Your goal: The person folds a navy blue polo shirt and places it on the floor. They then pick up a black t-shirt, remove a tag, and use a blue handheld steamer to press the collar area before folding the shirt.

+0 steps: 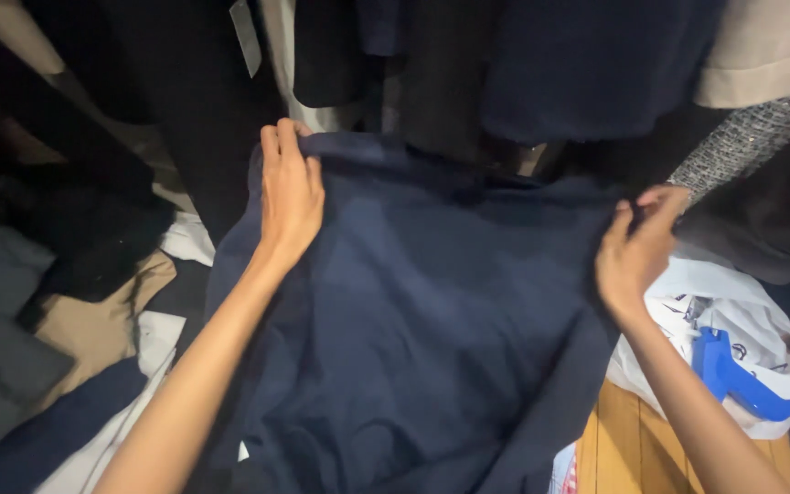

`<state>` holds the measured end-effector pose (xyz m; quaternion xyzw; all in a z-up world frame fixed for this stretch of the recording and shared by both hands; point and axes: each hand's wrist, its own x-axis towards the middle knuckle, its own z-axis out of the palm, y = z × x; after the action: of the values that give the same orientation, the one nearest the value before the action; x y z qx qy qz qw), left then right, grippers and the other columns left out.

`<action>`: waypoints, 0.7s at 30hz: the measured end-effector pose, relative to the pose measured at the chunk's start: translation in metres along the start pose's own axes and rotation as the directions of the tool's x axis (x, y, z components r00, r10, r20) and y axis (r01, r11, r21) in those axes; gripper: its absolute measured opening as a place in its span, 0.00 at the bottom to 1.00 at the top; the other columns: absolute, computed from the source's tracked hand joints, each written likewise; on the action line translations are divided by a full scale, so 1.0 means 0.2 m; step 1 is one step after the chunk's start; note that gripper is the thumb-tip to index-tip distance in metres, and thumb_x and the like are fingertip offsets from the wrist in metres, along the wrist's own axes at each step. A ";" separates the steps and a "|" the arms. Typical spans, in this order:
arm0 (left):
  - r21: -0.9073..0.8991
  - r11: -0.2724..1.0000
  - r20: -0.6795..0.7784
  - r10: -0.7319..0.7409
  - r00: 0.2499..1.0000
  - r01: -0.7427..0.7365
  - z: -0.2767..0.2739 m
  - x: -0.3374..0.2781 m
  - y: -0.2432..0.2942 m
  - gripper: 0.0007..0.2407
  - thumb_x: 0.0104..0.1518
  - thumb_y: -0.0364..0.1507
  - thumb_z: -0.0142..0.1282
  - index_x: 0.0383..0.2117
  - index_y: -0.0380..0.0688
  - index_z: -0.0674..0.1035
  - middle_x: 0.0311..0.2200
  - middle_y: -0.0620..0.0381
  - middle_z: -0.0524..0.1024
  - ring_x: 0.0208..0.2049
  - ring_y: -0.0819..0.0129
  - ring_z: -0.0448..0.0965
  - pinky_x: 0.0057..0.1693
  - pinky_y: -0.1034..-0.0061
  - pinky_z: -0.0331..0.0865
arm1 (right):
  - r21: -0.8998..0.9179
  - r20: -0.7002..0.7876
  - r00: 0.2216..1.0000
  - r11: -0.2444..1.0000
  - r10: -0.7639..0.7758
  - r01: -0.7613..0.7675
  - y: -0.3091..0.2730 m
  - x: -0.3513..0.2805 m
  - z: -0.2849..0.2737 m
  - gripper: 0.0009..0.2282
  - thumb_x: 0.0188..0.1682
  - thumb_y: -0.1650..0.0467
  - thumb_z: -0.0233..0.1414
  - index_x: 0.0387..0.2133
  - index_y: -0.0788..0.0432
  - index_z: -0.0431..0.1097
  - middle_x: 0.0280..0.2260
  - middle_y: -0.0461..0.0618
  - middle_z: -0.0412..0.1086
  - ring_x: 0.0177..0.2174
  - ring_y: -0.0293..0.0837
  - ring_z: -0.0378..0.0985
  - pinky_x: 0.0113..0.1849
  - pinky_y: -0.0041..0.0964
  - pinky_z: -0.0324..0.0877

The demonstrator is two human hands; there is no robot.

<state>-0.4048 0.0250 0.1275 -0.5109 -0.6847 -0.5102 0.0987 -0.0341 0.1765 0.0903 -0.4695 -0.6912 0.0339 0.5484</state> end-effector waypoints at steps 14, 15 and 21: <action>0.284 0.905 0.374 -0.409 0.833 0.317 0.45 0.06 -0.55 0.23 0.42 0.40 0.74 0.45 0.52 0.78 0.54 0.39 0.59 0.57 0.25 0.66 0.63 0.45 0.63 | -0.300 0.430 0.901 0.950 0.058 0.082 0.18 -0.09 0.23 0.15 0.47 0.82 0.49 0.44 0.53 0.72 0.54 0.46 0.67 0.46 0.68 0.77 0.46 0.69 0.73; 0.234 0.907 0.369 -0.416 0.831 0.351 0.48 0.10 -0.63 0.19 0.43 0.41 0.73 0.41 0.54 0.81 0.53 0.39 0.62 0.53 0.27 0.71 0.60 0.48 0.67 | -0.278 0.401 0.915 0.957 0.035 0.085 0.21 -0.08 0.24 0.19 0.47 0.82 0.49 0.47 0.47 0.72 0.57 0.40 0.64 0.47 0.67 0.76 0.46 0.69 0.72; -0.033 0.929 0.116 -0.362 0.925 0.368 0.54 0.16 -0.74 0.15 0.51 0.40 0.72 0.41 0.57 0.79 0.47 0.46 0.68 0.51 0.41 0.76 0.57 0.55 0.71 | -0.279 0.360 0.933 0.954 -0.006 0.114 0.03 -0.08 0.20 0.35 0.44 0.86 0.51 0.64 0.43 0.60 0.62 0.46 0.52 0.49 0.68 0.74 0.46 0.72 0.73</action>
<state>-0.4962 0.1361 0.0099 -0.4041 -0.7581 -0.5095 -0.0490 -0.0619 0.1876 0.0602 -0.5105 -0.7902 -0.0022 0.3391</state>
